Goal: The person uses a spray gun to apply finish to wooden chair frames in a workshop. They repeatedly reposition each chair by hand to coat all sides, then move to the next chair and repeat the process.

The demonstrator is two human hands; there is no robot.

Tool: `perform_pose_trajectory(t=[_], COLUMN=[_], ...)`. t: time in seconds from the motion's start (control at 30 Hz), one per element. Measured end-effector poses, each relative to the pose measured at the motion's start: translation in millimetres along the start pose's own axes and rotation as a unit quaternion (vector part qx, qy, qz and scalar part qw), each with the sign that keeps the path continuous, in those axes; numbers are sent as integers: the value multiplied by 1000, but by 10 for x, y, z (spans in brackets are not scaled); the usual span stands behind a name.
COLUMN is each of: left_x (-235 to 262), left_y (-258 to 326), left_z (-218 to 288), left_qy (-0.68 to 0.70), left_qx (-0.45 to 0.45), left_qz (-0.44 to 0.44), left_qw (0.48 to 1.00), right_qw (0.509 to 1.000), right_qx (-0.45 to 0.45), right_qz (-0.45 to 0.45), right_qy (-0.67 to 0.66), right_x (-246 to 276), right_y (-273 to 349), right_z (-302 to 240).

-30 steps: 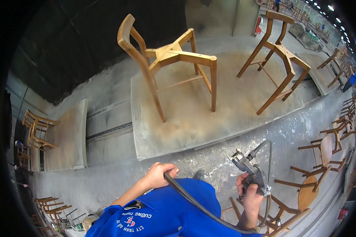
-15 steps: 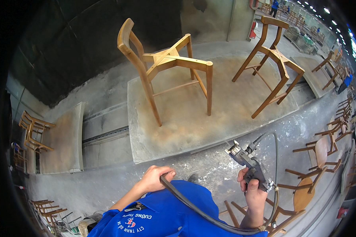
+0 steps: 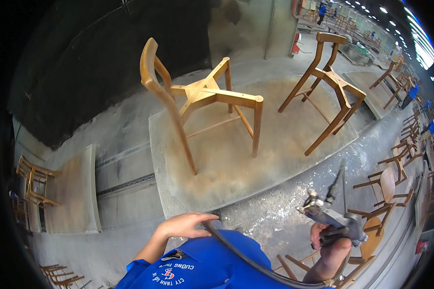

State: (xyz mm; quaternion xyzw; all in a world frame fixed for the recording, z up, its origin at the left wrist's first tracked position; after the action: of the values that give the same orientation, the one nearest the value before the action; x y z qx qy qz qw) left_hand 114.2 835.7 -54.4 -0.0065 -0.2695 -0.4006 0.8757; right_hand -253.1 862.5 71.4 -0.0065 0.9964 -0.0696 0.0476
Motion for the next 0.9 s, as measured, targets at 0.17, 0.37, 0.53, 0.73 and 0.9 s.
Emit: perform_pose_trajectory(t=[0.17,0.37,0.53,0.73,0.9], left_x=[1014,2075,2675,3482,4064], left_y=[274,796,947,135,-852], left_z=[-360,-624,-910,-1145,-1064], left_qy=[128,230,335,481,620], left_qx=[-40,-191,-221,-164,-210], left_qz=[227,593,581,477,332], left_qw=[965,748,708,717,679], right_qw=[992,984,990,977,964], right_qx=[68,-9,-7,-96,-158], right_qz=[76,42,4,83,147], right_qy=[78,171,141,171,157], right_x=[-361,-929,-1116,-1124,-1093], right_y=[-474,-1119,-1529,-1347,-767], right_z=[-143,-166,-117,6,392])
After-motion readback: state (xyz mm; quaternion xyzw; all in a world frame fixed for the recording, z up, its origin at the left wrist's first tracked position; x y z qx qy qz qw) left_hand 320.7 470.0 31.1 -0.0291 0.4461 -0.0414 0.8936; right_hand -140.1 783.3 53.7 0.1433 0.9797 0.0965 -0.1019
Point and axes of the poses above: each hand's wrist, its own y-axis away from the middle knuckle, its own x-axis out of the back of the hand, z = x × y, the point moved 1 cm from there along -y, towards the middle knuckle, and after that the axes turned 7 degrees about -x, right-handed, at the moved point
